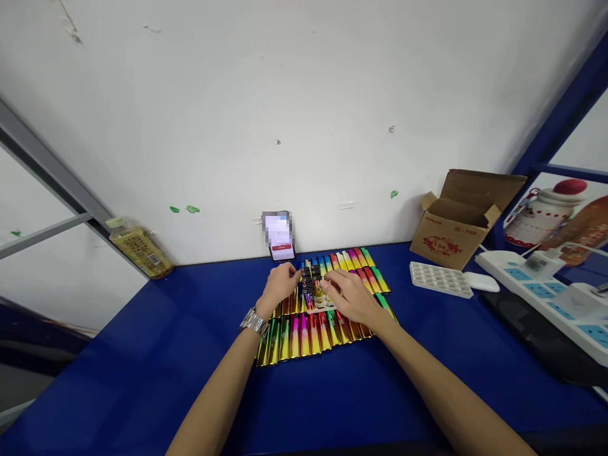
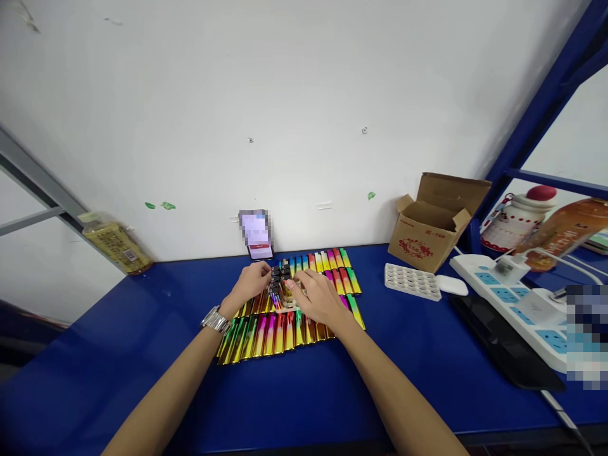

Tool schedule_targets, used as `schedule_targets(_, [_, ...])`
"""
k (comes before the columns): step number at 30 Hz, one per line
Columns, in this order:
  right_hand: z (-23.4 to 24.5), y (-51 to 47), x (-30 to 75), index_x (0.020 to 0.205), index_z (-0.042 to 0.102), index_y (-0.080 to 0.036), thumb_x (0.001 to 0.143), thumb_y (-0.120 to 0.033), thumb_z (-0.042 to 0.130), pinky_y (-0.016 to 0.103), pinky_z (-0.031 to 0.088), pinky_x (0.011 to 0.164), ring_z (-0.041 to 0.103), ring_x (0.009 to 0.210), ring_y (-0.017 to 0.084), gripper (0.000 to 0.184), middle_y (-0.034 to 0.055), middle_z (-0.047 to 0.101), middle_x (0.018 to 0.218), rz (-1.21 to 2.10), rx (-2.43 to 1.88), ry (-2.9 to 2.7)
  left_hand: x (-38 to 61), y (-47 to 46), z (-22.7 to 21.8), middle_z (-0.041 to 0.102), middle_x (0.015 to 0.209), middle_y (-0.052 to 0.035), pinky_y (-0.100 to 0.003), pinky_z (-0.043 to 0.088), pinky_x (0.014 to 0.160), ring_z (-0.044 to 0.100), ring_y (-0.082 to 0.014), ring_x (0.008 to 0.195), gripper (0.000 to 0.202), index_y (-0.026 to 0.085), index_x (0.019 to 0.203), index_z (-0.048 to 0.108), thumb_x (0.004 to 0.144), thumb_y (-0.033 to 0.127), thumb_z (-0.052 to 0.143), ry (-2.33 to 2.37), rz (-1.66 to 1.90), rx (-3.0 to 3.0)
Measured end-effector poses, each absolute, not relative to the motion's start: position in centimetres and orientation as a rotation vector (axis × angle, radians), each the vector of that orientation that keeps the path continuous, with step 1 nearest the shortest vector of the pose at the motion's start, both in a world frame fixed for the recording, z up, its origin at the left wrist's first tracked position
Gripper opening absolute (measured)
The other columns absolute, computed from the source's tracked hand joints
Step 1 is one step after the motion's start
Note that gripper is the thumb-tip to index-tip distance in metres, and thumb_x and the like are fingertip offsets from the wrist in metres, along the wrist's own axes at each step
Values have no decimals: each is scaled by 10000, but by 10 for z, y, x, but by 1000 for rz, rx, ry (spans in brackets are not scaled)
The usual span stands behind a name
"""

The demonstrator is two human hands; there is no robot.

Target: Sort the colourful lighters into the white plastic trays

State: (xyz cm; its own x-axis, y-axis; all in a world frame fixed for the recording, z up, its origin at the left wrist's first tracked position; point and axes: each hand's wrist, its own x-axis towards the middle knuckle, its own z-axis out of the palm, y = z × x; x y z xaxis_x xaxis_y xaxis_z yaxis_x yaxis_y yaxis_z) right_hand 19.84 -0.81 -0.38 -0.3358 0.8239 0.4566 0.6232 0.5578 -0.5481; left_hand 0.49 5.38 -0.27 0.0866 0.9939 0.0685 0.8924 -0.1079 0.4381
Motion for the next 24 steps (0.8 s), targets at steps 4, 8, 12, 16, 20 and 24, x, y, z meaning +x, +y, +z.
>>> schedule_targets(4, [-6,-7,198,767,536,-182,952,-303,380,285,360,618,501,674,158,270,36,558,743,363,-1152,-2052,14,64,-3,634,617,-65,-248,368,552,643,-221,679,115,182,593,572,699,158,607,1946,408,2033])
schedule_targets(8, [-8,-6,198,764,548,-178,945,-291,385,284,363,610,504,650,154,268,36,572,728,347,-1138,-2024,15,69,-1,579,525,-69,-252,332,509,631,-226,619,197,178,487,521,652,139,622,2000,361,1985])
schedule_targets(12, [-9,-5,199,771,566,-177,938,-303,392,289,363,595,517,637,161,273,44,591,716,310,-1130,-1965,10,70,8,564,496,-59,-258,357,534,631,-229,641,250,178,479,531,717,222,593,1979,450,2022])
schedule_targets(16, [-10,-4,198,825,579,-180,944,-307,375,302,389,616,536,656,175,268,53,602,732,308,-1100,-1805,9,64,26,677,738,-63,-255,430,612,638,-202,756,191,168,773,632,817,322,529,1848,759,2076])
schedule_targets(20, [-8,-2,196,1069,563,-186,944,-349,383,331,451,746,574,862,207,273,90,619,964,419,-1040,-1595,21,40,50,674,732,-52,-267,461,584,614,-174,664,260,155,883,638,823,393,553,1302,1166,2043])
schedule_targets(24, [-8,-1,192,1175,524,-212,951,-418,343,371,429,916,527,1073,214,354,101,567,1144,577,-960,-1458,41,8,68,674,725,-26,-249,435,543,568,-135,596,202,173,873,675,840,337,562,1082,992,2198])
